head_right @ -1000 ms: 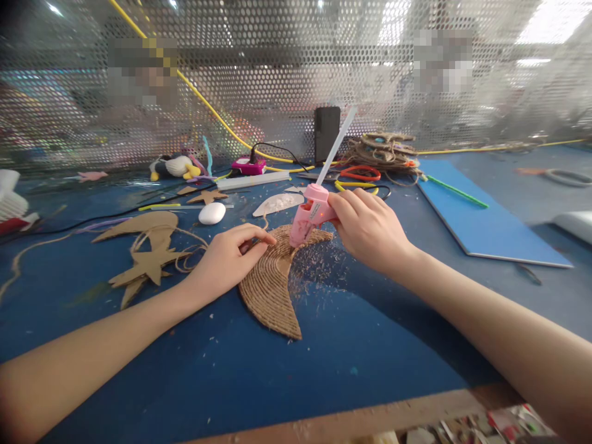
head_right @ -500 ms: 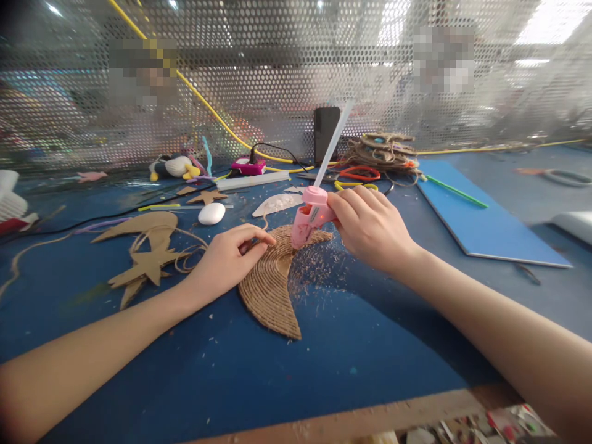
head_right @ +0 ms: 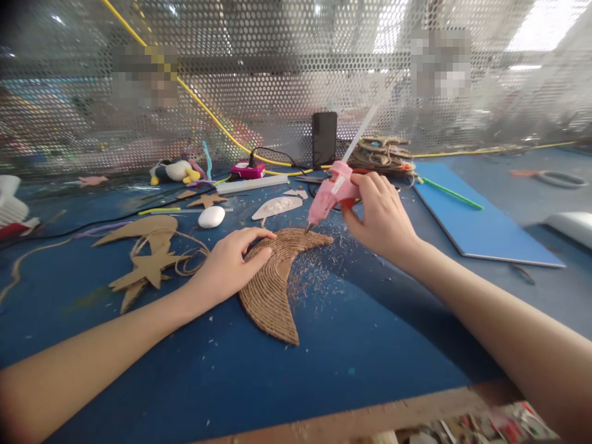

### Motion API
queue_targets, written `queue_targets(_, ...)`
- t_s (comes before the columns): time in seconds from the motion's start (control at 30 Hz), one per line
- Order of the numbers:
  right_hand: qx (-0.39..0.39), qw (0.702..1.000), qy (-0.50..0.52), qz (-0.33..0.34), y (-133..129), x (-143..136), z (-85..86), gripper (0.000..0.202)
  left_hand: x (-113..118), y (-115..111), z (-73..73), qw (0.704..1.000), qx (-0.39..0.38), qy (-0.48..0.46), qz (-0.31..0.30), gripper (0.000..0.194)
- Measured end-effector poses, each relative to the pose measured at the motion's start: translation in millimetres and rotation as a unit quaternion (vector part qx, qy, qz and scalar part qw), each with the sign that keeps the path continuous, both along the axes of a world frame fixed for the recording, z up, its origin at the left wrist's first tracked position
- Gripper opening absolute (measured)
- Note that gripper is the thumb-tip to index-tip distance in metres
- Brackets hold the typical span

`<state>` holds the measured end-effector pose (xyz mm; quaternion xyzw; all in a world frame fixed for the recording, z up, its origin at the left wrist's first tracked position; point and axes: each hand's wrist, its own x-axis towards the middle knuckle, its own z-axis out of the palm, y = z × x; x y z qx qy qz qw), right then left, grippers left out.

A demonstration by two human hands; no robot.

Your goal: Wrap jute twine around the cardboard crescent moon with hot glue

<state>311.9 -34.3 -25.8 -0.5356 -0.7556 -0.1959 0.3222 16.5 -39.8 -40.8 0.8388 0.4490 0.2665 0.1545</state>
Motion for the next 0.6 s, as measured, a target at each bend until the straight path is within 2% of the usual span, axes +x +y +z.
queue_targets(0.13,-0.117,0.981,0.051,-0.145,16,21,-12.8,0.041,0,-2,0.0,1.000,0.011,-0.005,-0.011,0.018)
queue_targets(0.23,-0.227,0.950,0.009,-0.213,23,35,-21.6,0.036,-1,-3,0.3,0.999,0.041,-0.016,-0.021,0.016)
queue_targets(0.27,-0.240,0.945,-0.007,-0.222,23,36,-22.9,0.036,-1,-3,0.3,0.998,0.058,-0.026,-0.026,0.017)
queue_targets(0.33,-0.205,0.955,-0.022,-0.215,20,34,-21.5,0.042,-2,-4,0.6,0.993,0.092,-0.053,-0.046,0.020)
queue_targets(0.4,-0.115,0.983,-0.013,-0.145,12,22,-15.1,0.045,-2,-4,1.1,0.987,0.114,-0.078,-0.083,0.021)
queue_targets(0.47,-0.052,0.999,-0.005,0.011,0,2,-6.3,0.041,-2,-6,2.1,0.980,0.128,-0.088,-0.125,0.020)
queue_targets(0.53,-0.080,0.982,-0.017,0.169,-13,-19,0.3,0.044,-1,-8,3.6,0.974,0.140,-0.088,-0.157,0.020)
queue_targets(0.6,-0.114,0.963,-0.011,0.244,-24,-38,1.6,0.049,0,-10,5.5,0.968,0.151,-0.087,-0.179,0.020)
